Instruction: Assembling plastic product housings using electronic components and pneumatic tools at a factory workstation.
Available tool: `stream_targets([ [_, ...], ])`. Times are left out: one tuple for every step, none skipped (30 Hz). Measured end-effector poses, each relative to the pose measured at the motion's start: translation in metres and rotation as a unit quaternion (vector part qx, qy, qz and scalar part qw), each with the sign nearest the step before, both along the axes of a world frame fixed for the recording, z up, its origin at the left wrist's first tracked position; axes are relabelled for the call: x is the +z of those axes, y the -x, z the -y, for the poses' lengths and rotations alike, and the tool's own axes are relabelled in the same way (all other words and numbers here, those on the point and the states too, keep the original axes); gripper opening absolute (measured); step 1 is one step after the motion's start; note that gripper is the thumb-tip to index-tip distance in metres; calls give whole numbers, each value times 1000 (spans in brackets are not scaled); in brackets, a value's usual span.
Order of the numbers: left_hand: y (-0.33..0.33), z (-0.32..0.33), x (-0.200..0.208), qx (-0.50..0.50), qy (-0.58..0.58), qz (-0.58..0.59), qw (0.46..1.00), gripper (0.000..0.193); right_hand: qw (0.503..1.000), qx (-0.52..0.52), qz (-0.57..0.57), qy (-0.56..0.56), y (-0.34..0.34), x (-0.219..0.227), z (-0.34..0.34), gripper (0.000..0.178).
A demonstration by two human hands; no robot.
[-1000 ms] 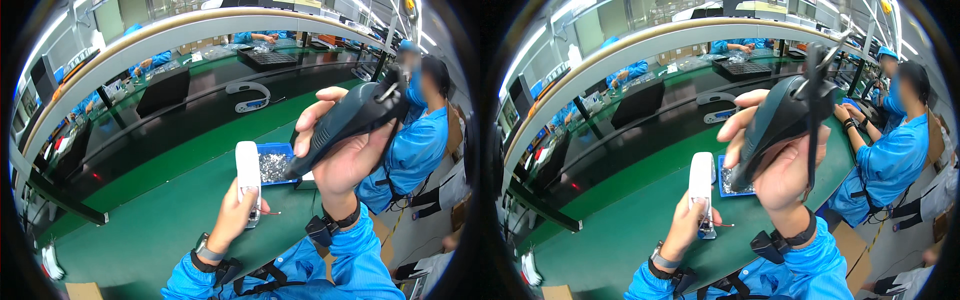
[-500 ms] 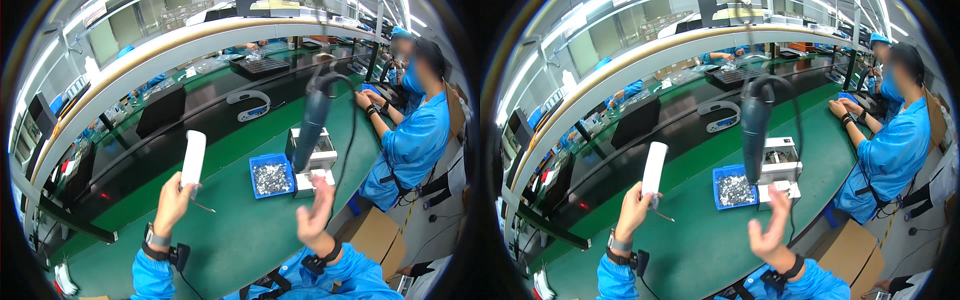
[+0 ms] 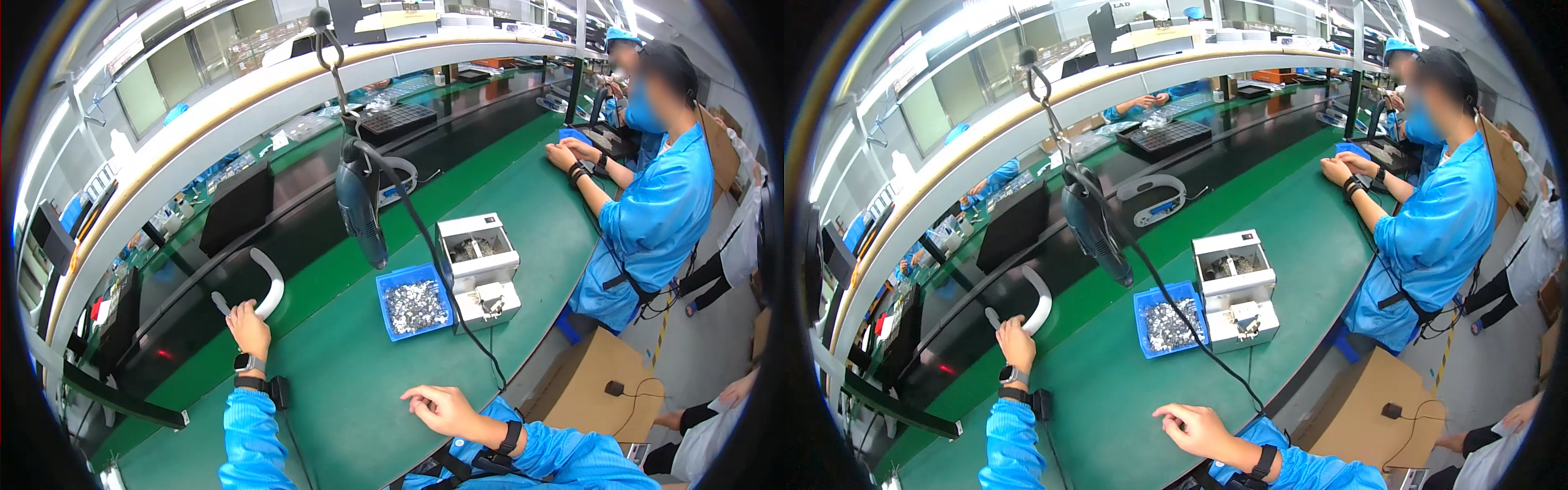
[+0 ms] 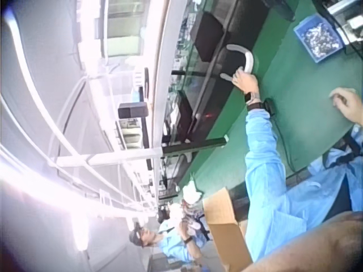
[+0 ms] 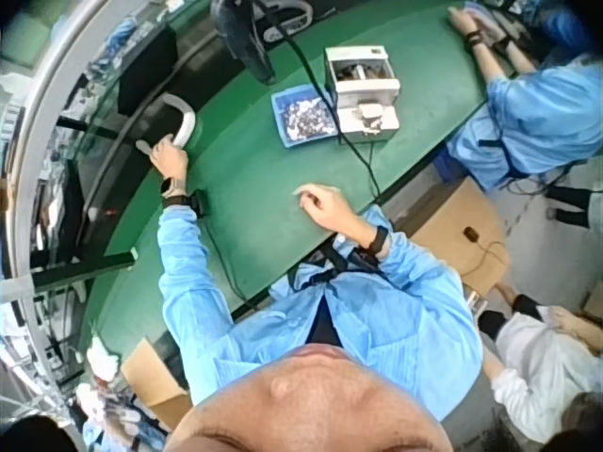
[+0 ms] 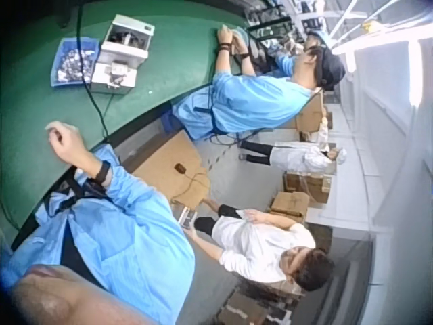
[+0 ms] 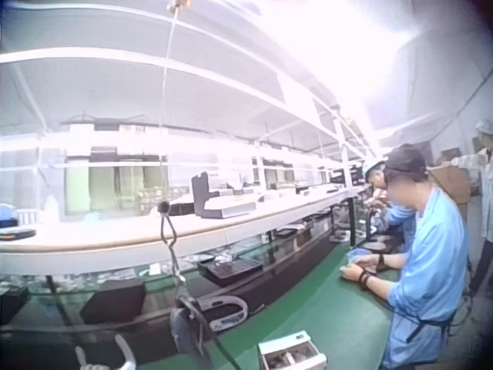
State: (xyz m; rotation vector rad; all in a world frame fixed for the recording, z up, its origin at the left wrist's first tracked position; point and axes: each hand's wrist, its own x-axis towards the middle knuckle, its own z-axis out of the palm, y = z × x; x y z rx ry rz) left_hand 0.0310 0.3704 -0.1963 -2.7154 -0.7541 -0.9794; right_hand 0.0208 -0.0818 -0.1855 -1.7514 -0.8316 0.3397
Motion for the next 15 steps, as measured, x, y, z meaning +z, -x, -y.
stream_targets([
  [-1,17,5,-24,-18,79,996,37,1000,-4,-4,4,-1,-2,0,27],
  [-2,51,24,-57,72,78,993,43,1000,-16,27,-4,-1,-5,0,22],
  [-1,70,28,-115,173,122,971,42,998,-19,58,-14,1,-6,-3,17],
  [0,90,28,-171,273,164,932,41,998,-16,54,-12,2,-6,-6,17],
  [0,115,32,-240,391,177,871,39,997,-19,75,-5,1,-5,-8,12],
  [-2,140,36,-304,502,186,788,37,995,-23,98,4,-1,-4,-7,8],
  [-2,160,42,-317,573,173,736,37,995,-25,96,10,-2,-2,-7,8],
  [0,176,44,-327,641,158,677,37,994,-20,106,24,-2,1,-9,8],
  [-1,187,40,-317,681,181,635,38,992,-17,117,37,-2,3,-9,12],
  [-4,187,31,-321,684,179,630,38,992,-22,118,42,-5,3,-9,12],
  [-3,183,19,-304,717,197,596,39,991,-6,122,53,-7,1,-10,16],
  [-2,182,10,-288,747,213,560,40,990,8,127,63,-9,2,-11,21],
  [-1,184,8,-294,720,222,588,39,989,4,129,65,-14,5,-14,21],
  [0,182,5,-299,721,220,585,39,989,-26,142,18,-20,9,-17,22],
  [1,178,3,-320,709,211,591,39,986,-56,155,-29,-28,16,-21,23],
])
